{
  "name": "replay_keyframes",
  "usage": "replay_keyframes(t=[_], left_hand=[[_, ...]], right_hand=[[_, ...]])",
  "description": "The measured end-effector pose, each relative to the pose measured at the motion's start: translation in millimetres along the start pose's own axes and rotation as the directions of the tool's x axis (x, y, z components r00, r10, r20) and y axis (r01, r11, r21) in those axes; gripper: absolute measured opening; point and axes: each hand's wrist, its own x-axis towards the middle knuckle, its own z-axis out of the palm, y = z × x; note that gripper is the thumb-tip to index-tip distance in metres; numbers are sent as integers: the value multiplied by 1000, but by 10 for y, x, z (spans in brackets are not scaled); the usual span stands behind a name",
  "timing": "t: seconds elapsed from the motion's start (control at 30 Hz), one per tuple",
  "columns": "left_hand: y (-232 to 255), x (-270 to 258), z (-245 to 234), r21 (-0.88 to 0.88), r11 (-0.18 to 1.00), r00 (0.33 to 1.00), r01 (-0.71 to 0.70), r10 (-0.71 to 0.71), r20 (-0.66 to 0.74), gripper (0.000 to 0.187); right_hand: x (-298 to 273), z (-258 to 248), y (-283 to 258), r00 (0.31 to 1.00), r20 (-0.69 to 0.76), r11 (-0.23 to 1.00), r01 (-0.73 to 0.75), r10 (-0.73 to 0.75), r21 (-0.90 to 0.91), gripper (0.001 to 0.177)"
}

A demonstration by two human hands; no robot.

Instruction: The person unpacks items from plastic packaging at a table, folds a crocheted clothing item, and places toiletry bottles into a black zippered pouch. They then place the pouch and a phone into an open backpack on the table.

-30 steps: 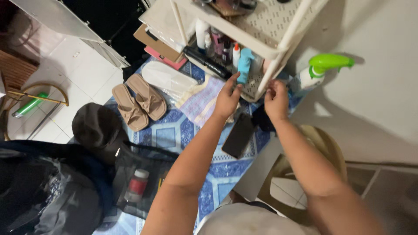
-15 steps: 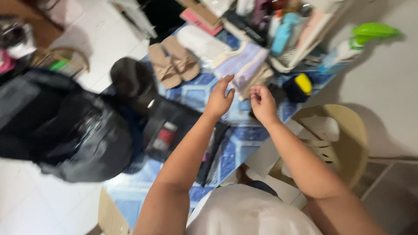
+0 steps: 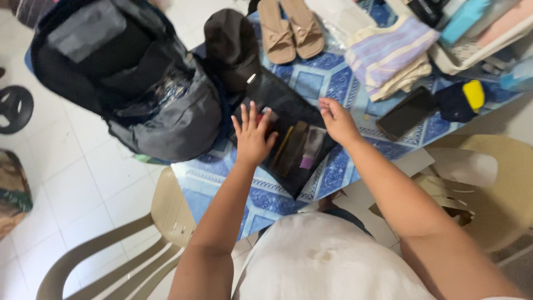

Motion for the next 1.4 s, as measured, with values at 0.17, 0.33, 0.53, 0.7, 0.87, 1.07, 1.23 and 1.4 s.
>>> replay_keyframes(t=[0.17, 0.33, 0.53, 0.7, 0.87, 1.07, 1.23, 1.4], left_hand=[[21, -499, 67, 3, 1000, 998, 9, -9, 68, 86], [131, -698, 128, 38, 995, 981, 95, -100, 167, 99], [149, -700, 157, 61, 992, 977, 106, -115, 181, 99], [110, -700, 151, 13, 996, 983, 88, -88, 160, 97], [73, -777, 124, -14, 999, 982, 52, -48, 182, 94], [52, -785, 170, 20, 998, 977, 57, -60, 206, 90], [68, -824, 200, 182, 983, 972, 37, -78, 220, 90], [206, -752, 141, 232, 968, 952, 92, -154, 263, 91]], right_hand=[[93, 120, 95, 995, 86, 978, 73, -57, -194, 32], [274, 147, 323, 913, 159, 874, -291, 375, -390, 29], [309, 291, 669, 818, 318, 860, -365, 479, -355, 29], [327, 341, 790, 769, 341, 833, -431, 540, -347, 32], [256, 171, 636, 604, 565, 771, -629, 562, -94, 28], [220, 173, 429, 883, 336, 864, -425, 328, 272, 19], [540, -451, 151, 923, 56, 896, -383, 381, 224, 18], [609, -1000, -394, 950, -36, 833, -254, 311, 491, 12]])
